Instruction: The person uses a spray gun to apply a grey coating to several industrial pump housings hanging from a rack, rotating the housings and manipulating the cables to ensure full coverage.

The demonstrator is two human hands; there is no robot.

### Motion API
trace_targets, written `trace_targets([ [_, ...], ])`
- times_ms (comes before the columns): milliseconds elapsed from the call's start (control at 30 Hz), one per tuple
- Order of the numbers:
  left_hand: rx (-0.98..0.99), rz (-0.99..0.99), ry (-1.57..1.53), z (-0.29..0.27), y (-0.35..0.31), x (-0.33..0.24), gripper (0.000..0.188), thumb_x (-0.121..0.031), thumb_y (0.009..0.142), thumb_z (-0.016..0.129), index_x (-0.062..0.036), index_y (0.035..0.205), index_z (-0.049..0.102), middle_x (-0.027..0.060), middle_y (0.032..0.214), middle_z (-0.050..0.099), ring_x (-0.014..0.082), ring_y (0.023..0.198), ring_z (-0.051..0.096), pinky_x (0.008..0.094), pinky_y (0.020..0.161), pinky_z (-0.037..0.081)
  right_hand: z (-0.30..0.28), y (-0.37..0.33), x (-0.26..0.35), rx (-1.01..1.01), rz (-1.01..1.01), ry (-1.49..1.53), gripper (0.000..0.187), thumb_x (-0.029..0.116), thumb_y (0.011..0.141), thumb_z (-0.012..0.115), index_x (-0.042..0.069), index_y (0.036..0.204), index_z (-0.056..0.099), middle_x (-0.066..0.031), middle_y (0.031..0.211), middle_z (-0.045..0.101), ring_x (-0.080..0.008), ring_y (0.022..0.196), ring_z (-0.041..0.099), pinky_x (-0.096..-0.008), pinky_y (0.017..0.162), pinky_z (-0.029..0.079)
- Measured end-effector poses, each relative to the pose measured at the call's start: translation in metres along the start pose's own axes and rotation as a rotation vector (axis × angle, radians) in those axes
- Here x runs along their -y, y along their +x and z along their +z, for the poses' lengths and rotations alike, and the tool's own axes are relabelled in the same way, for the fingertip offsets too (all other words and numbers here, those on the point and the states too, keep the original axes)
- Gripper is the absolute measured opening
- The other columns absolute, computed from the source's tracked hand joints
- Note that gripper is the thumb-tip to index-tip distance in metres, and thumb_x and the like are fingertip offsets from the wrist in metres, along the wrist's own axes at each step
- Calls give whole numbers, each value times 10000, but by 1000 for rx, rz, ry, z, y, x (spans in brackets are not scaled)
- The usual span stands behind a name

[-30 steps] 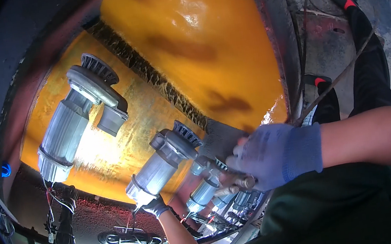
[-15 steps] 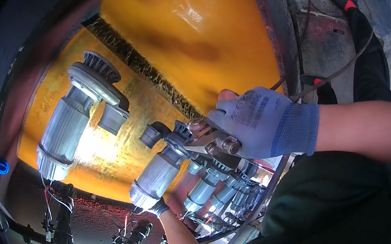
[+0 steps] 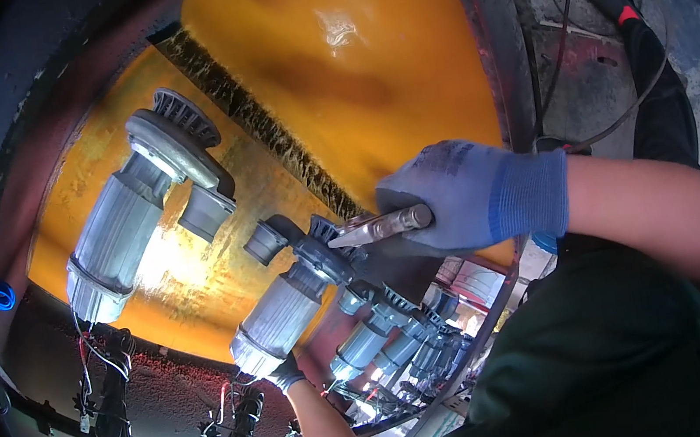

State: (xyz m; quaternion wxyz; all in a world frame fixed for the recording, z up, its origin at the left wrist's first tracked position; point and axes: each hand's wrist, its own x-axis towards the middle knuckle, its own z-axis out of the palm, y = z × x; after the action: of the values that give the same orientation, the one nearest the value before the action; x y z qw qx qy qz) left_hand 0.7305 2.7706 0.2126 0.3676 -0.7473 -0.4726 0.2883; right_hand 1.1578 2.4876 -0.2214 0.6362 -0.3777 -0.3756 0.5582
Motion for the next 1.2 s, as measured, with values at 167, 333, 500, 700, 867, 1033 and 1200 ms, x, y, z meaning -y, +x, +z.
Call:
trace_targets([
  [167, -81, 126, 320, -9, -26, -32, 783, -364, 951, 723, -77, 1611, 414, 150, 1640, 464, 356, 1551, 378, 495, 1289, 277, -6, 8, -3, 114, 172, -12, 358, 437, 977, 738, 87, 1032, 691, -168, 920, 730, -385, 886, 717, -494, 801, 545],
  [333, -413, -824, -1556, -55, -26, -87, 881, -747, 1021, 436, -112, 1631, 417, 115, 1687, 417, 351, 1565, 361, 497, 1296, 154, 6, 12, -18, 63, 117, -26, 377, 460, 980, 734, 90, 1041, 698, -170, 928, 731, -382, 908, 723, -491, 813, 551],
  [500, -309, -842, -1690, -19, -31, -29, 565, -394, 1086, 533, -57, 1539, 523, 160, 1501, 581, 311, 1343, 585, 453, 1099, 522, 21, 12, -6, 111, 126, -81, 382, 470, 972, 741, 99, 1055, 703, -162, 964, 731, -381, 916, 720, -491, 809, 553],
  [700, -136, -643, -1763, 12, -43, 14, 459, -240, 1090, 502, -9, 1480, 577, 152, 1456, 622, 314, 1287, 633, 468, 1111, 533, 32, 10, -14, -81, 70, -47, 354, 437, 965, 765, 101, 1057, 703, -165, 949, 725, -371, 899, 723, -481, 789, 559],
  [867, -44, -599, -1689, 6, -39, -1, 572, -326, 1087, 425, 2, 1549, 498, 177, 1527, 575, 348, 1395, 556, 499, 1205, 427, 40, 11, -23, -109, 207, 45, 349, 436, 966, 764, 102, 1044, 699, -168, 901, 721, -372, 882, 725, -473, 776, 556],
  [1033, 104, -225, -1168, -17, -43, -21, 643, -365, 1087, 425, -17, 1627, 403, 188, 1614, 498, 365, 1477, 494, 515, 1248, 392, 53, 13, -32, -32, 205, 100, 386, 468, 969, 744, 90, 1025, 693, -165, 913, 737, -369, 866, 733, -451, 770, 562],
  [1200, 24, -83, -1115, -25, -41, -34, 706, 32, 911, 719, -25, 1578, 492, 181, 1600, 528, 334, 1458, 515, 432, 1250, 392, 36, 9, -16, -7, 331, 345, 357, 419, 979, 739, 67, 1007, 687, -189, 863, 736, -397, 842, 737, -464, 772, 565],
])
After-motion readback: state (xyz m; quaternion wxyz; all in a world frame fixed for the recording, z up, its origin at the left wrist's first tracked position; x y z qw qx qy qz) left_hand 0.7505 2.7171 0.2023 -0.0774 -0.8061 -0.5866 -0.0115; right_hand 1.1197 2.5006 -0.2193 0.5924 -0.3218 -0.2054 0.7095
